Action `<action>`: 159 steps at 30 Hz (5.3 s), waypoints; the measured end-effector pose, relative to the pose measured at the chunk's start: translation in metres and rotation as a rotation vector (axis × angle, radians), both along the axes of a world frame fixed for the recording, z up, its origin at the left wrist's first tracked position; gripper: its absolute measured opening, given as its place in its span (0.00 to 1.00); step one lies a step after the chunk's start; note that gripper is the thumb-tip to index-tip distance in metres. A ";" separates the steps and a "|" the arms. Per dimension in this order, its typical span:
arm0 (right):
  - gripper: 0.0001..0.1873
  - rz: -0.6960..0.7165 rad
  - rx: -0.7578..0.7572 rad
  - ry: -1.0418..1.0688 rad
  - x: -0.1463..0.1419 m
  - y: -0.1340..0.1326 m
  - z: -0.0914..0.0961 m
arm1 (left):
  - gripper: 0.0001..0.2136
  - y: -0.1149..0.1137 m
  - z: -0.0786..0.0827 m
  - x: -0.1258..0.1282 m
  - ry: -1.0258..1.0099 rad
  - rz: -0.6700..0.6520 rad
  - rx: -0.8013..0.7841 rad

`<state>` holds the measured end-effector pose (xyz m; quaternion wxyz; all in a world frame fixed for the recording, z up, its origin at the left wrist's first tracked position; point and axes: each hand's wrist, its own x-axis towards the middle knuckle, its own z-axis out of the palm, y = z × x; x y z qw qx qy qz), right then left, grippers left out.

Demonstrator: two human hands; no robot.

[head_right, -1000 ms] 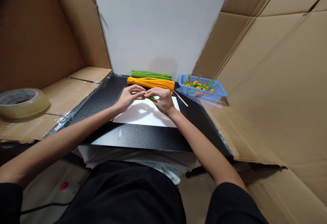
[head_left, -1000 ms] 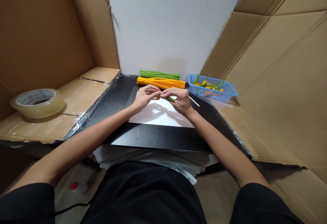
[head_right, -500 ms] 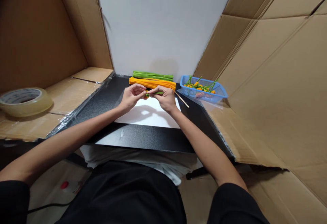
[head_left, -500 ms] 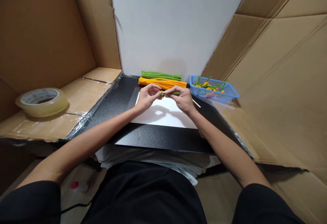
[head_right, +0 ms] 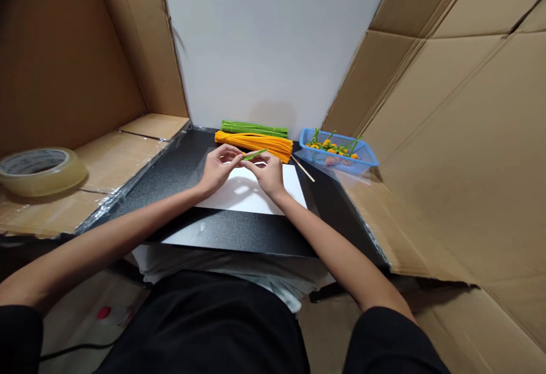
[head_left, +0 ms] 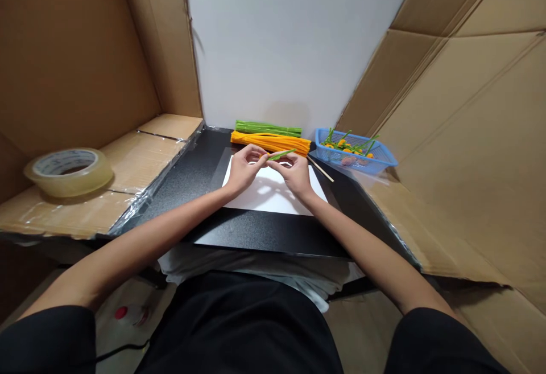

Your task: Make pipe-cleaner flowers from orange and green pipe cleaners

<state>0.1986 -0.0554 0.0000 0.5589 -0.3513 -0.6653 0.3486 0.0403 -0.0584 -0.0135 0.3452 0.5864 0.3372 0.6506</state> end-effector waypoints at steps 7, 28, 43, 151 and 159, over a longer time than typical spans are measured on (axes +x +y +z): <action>0.19 -0.093 0.141 -0.097 0.003 0.001 -0.002 | 0.21 -0.001 0.001 0.003 -0.206 -0.178 -0.160; 0.21 -0.044 0.176 -0.206 0.011 0.001 0.012 | 0.17 -0.002 0.005 -0.001 -0.031 -0.159 0.023; 0.20 0.067 0.348 -0.393 0.021 0.003 0.016 | 0.18 0.002 0.006 -0.002 -0.140 -0.253 -0.213; 0.21 -0.489 0.442 -1.287 0.005 0.102 -0.016 | 0.11 0.105 -0.013 -0.065 1.326 0.668 0.247; 0.11 -0.498 0.515 -1.244 0.012 0.097 -0.025 | 0.16 0.102 -0.011 -0.064 1.312 0.615 0.264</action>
